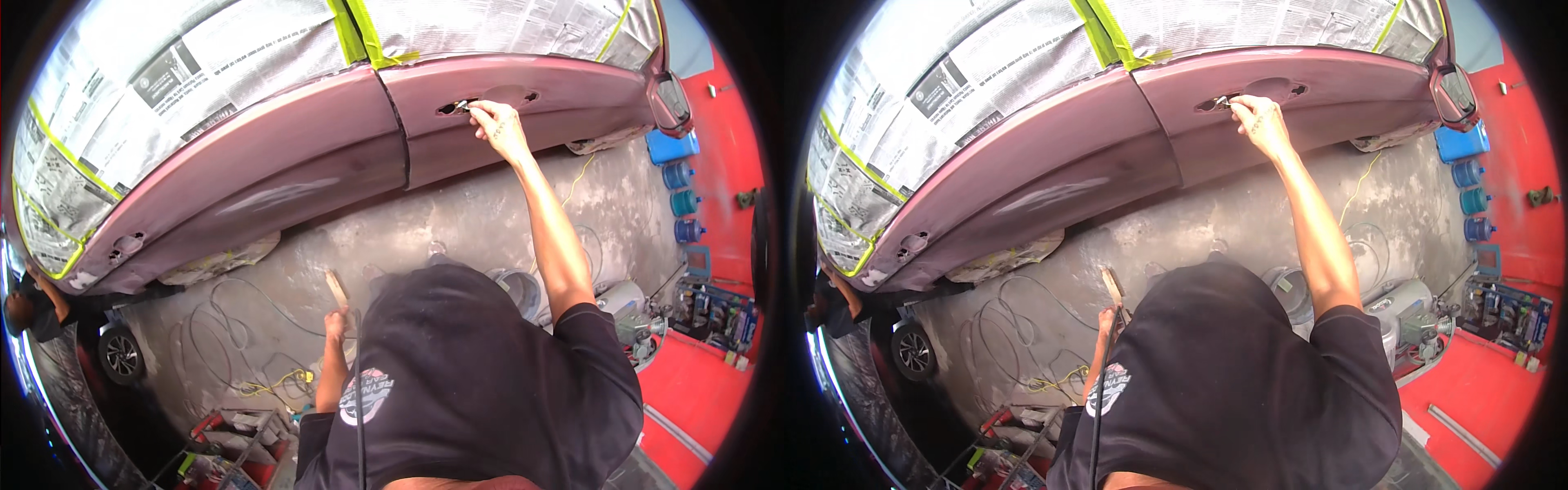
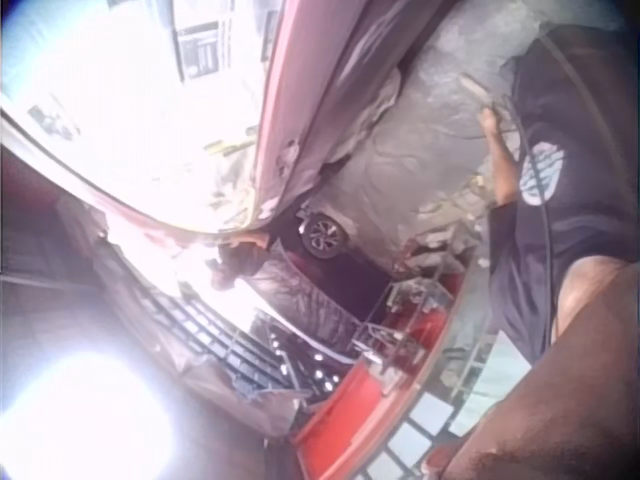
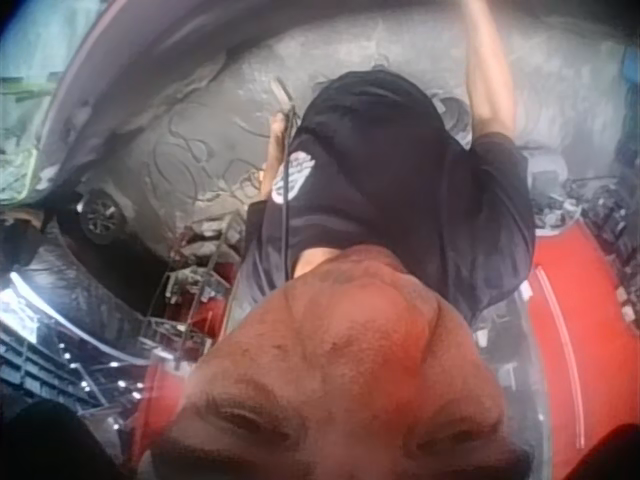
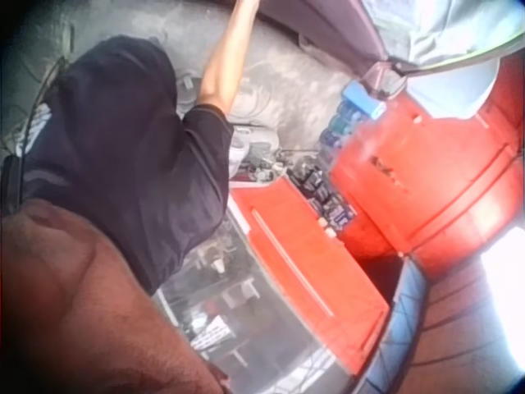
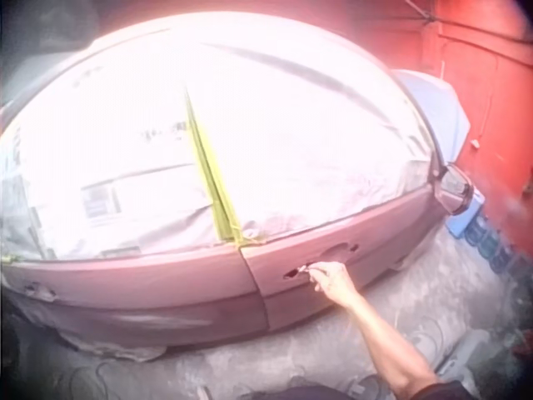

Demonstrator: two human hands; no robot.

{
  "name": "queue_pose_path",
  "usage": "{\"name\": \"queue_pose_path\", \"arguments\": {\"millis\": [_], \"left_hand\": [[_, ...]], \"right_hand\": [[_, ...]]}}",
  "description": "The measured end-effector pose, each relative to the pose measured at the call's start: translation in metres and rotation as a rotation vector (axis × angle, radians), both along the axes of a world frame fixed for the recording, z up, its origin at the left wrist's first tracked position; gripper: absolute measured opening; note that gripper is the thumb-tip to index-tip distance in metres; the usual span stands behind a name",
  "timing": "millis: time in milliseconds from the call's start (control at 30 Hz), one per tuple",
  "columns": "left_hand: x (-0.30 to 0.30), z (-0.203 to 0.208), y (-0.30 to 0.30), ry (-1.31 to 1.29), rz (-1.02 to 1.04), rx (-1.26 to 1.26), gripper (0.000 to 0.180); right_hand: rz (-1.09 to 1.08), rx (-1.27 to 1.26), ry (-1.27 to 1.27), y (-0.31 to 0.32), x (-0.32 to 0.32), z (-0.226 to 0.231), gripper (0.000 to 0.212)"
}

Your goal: The person cleans the door handle area of a maroon car using a brush and a cloth. They scrub the recessed handle area and wipe the surrounding surface, then briefly open the door to clean the inner edge before closing it and continuing to scrub the handle.

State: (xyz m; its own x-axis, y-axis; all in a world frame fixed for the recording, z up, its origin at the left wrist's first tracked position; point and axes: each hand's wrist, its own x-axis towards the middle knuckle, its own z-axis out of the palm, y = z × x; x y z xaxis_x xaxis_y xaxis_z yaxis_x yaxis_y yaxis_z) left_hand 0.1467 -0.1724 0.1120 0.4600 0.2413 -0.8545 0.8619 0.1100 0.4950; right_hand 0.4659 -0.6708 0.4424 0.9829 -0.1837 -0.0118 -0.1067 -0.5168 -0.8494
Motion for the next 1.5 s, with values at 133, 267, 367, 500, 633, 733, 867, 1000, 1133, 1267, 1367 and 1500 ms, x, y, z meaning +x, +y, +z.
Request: {"name": "queue_pose_path", "arguments": {"millis": [133, 267, 367, 500, 633, 733, 867, 1000, 1133, 1267, 1367, 1500], "left_hand": [[0.004, 0.002, 0.006, 0.044, -0.056, -0.015, 0.022], [0.003, 0.004, 0.004, 0.013, -0.023, -0.005, 0.02], [-0.006, 0.008, 0.005, -0.011, -0.013, -0.028, 0.019], [-0.017, 0.004, 0.008, -0.028, 0.036, -0.041, 0.018], [-0.011, 0.042, -0.011, 0.007, -0.145, 0.119, 0.019], [-0.007, 0.054, -0.023, 0.018, -0.067, 0.151, 0.02], [-0.007, 0.036, -0.019, -0.036, -0.071, 0.117, 0.021], [-0.002, 0.017, -0.012, -0.013, -0.02, 0.017, 0.02], [0.006, 0.023, -0.015, -0.031, -0.026, -0.015, 0.019], [0.001, 0.007, -0.012, -0.029, 0.022, -0.017, 0.02], [-0.009, -0.025, 0.001, -0.066, 0.065, -0.047, 0.021], [0.002, 0.012, -0.004, -0.044, -0.044, 0.015, 0.021]], "right_hand": [[0.061, -0.059, -0.005, 0.009, 0.009, -0.006, 0.026], [-0.037, -0.035, -0.057, 0.017, 0.008, -0.007, 0.023], [-0.102, 0.143, -0.039, 0.019, 0.004, -0.01, 0.024], [-0.083, -0.079, -0.265, 0.031, -0.006, -0.008, 0.028], [-0.15, -0.294, -0.306, 0.044, -0.009, 0.001, 0.027], [-0.144, -0.401, -0.301, 0.041, -0.001, -0.003, 0.027], [-0.114, -0.451, -0.284, 0.039, 0.0, 0.0, 0.027], [-0.095, -0.388, -0.279, 0.039, -0.005, 0.004, 0.029], [-0.133, -0.209, -0.28, 0.04, -0.007, 0.001, 0.034], [-0.105, -0.105, -0.135, 0.038, -0.002, 0.012, 0.034], [-0.042, 0.093, -0.075, 0.023, -0.003, 0.008, 0.031], [0.02, 0.21, -0.046, -0.001, 0.007, -0.015, 0.03]]}}
